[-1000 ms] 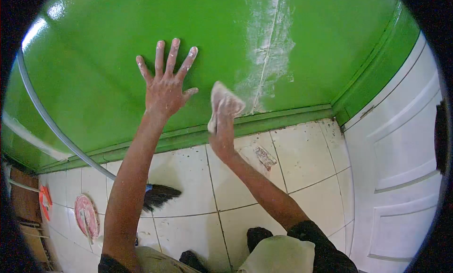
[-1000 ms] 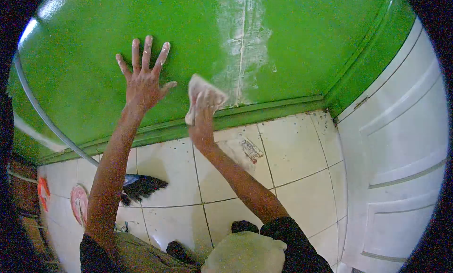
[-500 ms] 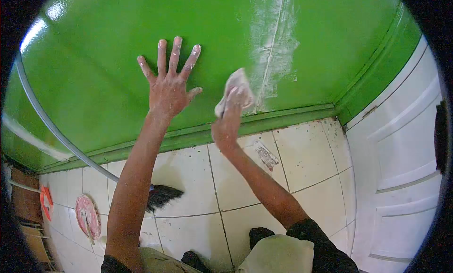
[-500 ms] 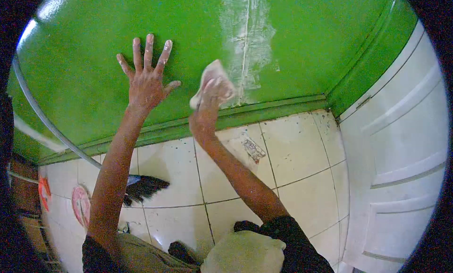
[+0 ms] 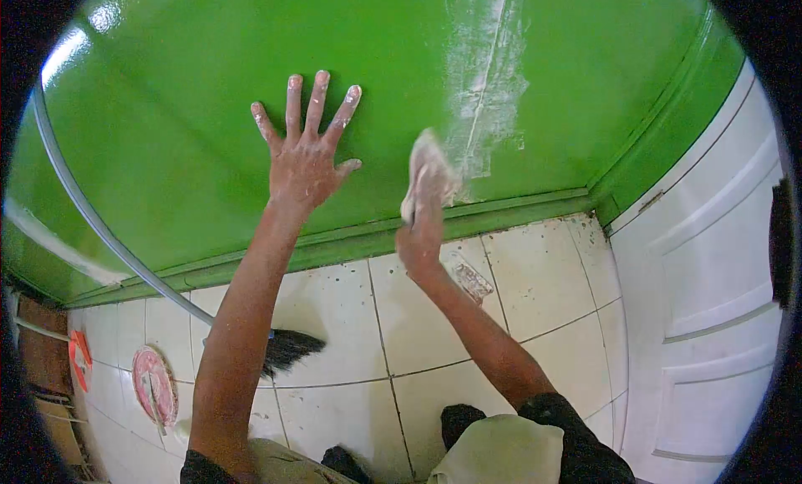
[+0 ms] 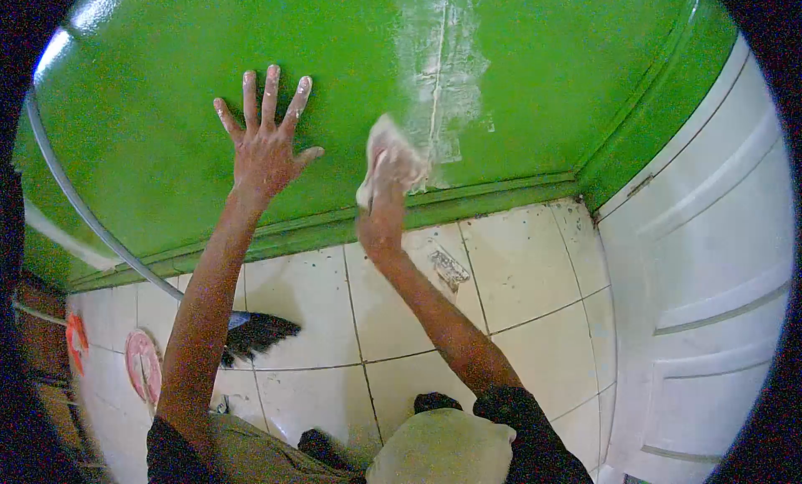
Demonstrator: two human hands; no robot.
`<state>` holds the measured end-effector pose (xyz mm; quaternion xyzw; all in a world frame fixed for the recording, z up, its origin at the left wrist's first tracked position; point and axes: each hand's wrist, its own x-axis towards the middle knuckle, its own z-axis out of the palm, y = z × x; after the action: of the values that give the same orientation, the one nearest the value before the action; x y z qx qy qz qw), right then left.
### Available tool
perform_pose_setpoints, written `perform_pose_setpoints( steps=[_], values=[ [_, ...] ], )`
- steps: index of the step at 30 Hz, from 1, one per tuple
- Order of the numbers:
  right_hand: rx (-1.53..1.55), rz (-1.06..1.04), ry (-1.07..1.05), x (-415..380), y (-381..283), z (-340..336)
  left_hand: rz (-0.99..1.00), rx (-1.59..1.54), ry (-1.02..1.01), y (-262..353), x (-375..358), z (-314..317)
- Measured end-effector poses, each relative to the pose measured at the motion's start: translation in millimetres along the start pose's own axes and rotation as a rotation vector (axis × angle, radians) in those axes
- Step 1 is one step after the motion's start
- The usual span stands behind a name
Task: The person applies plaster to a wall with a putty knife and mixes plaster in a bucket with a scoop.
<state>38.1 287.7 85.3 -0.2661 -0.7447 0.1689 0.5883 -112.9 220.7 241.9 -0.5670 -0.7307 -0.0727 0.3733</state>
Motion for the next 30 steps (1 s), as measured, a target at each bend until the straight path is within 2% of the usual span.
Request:
perform_pose_setpoints(
  steps=[2, 5, 7, 9, 10, 12, 13, 15, 17, 19, 20, 22, 23, 26, 29, 30],
  values=[
    [0.071, -0.08, -0.052, 0, -9, -9, 0.0, -0.009, -0.008, 0, 0, -1],
    [0.299, 0.048, 0.121, 15, -10, -39, 0.007, -0.017, -0.018, -1, -1, -3],
    [0.265, -0.007, 0.396, 77, -24, -62, 0.009, -0.018, -0.02, -2, -1, -5],
    [0.016, 0.033, 0.346, 119, -12, -88, 0.013, -0.01, -0.04, -2, -1, -6],
    [0.016, 0.034, 0.347, 135, -9, -89, 0.014, -0.009, -0.039, -2, -1, -7],
    [0.045, -0.069, 0.214, 157, -7, -88, 0.01, -0.002, -0.045, -2, -2, -7],
    [0.044, -0.073, 0.214, 155, -2, -80, 0.008, -0.003, -0.041, -2, -2, -8],
    [-0.508, -0.206, 0.067, 135, 24, -45, 0.013, 0.002, -0.048, -1, -1, -9],
    [-0.514, -0.342, -0.008, 84, 41, -27, 0.012, -0.007, -0.046, -1, -1, -11],
    [-0.412, -0.401, -0.183, 31, 63, -22, 0.014, -0.012, -0.05, -1, -2, -11],
    [-0.41, -0.399, -0.181, 11, 66, -25, 0.015, -0.016, -0.042, -1, -3, -11],
    [-0.298, -0.388, -0.425, -13, 67, -34, 0.018, -0.02, -0.034, 0, -2, -10],
    [-0.298, -0.387, -0.423, -12, 69, -36, 0.018, -0.015, -0.033, 0, -2, -10],
    [-0.359, -0.316, -0.164, 24, 47, -58, 0.016, -0.009, -0.028, 0, -1, -10],
    [-0.355, -0.238, 0.139, 120, -11, -102, 0.009, -0.008, -0.036, 2, -3, -11],
    [-0.352, -0.315, 0.148, 149, -17, -114, 0.008, -0.008, -0.03, 2, -3, -11]
  ],
)
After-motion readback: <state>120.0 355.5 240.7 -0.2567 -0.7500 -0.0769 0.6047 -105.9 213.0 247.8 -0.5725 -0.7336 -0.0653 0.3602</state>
